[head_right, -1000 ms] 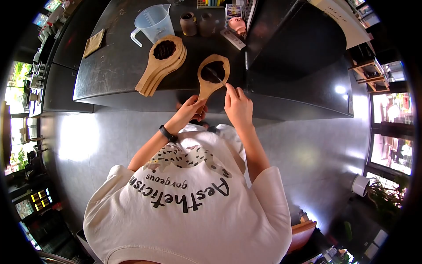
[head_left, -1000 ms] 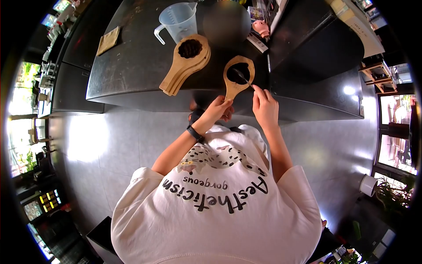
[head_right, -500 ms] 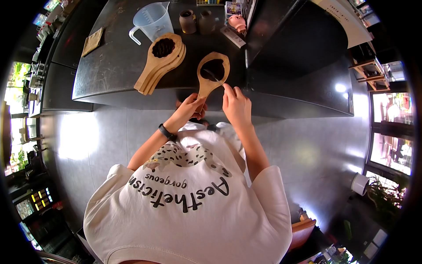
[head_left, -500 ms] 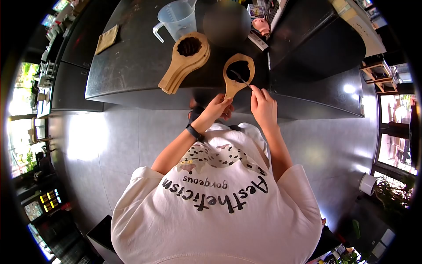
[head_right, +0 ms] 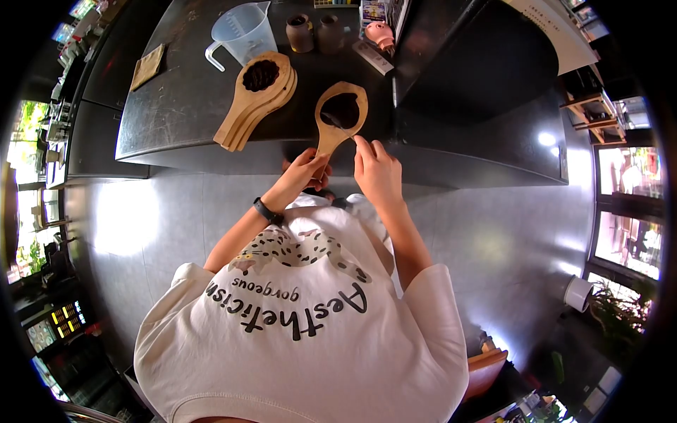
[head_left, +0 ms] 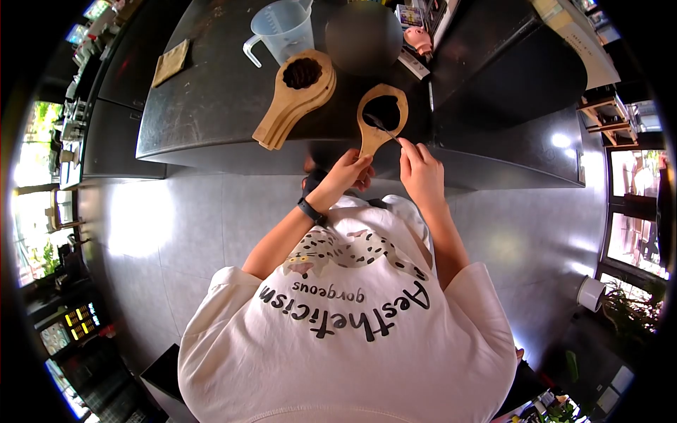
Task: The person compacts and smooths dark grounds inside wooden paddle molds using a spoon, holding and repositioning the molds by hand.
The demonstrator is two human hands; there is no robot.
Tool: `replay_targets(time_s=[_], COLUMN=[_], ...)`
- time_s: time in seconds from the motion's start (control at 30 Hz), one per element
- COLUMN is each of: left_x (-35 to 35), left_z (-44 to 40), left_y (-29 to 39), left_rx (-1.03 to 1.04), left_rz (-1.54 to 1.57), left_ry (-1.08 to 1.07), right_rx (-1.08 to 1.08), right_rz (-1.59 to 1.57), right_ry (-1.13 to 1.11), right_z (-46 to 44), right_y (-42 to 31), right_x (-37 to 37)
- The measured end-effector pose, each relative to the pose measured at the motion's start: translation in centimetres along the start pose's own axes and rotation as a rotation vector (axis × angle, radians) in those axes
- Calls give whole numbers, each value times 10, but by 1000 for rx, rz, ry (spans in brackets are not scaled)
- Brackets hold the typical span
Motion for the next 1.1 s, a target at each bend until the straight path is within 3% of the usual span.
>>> replay_targets(time_s=[0.2,0.53,0.93,1.1], left_x=[0,1,0,-2], left_z=[0,3,2,1], left_y=[-1,3,1,-1], left_rx=[-8,-12,-26,2], left_rz=[2,12,6,7], left_ry=[-1,-45,-46,-52], right_rx=[12,93,-9,-29], right_rz=[-7,-48,205,150], right_ry=[15,265,144,262], right_z=[1,12,30,30], right_y=[2,25,35,33], right_x=[2,-20,26,18])
Point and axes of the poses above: each hand's wrist, its own z-axis away from the middle knuckle, its own x-axis out of the palm, y = z × x, the point moved 6 cm from there along -z, towards the middle knuckle, and after that the axes turned 14 degrees about -x, right-handed, at the moved point
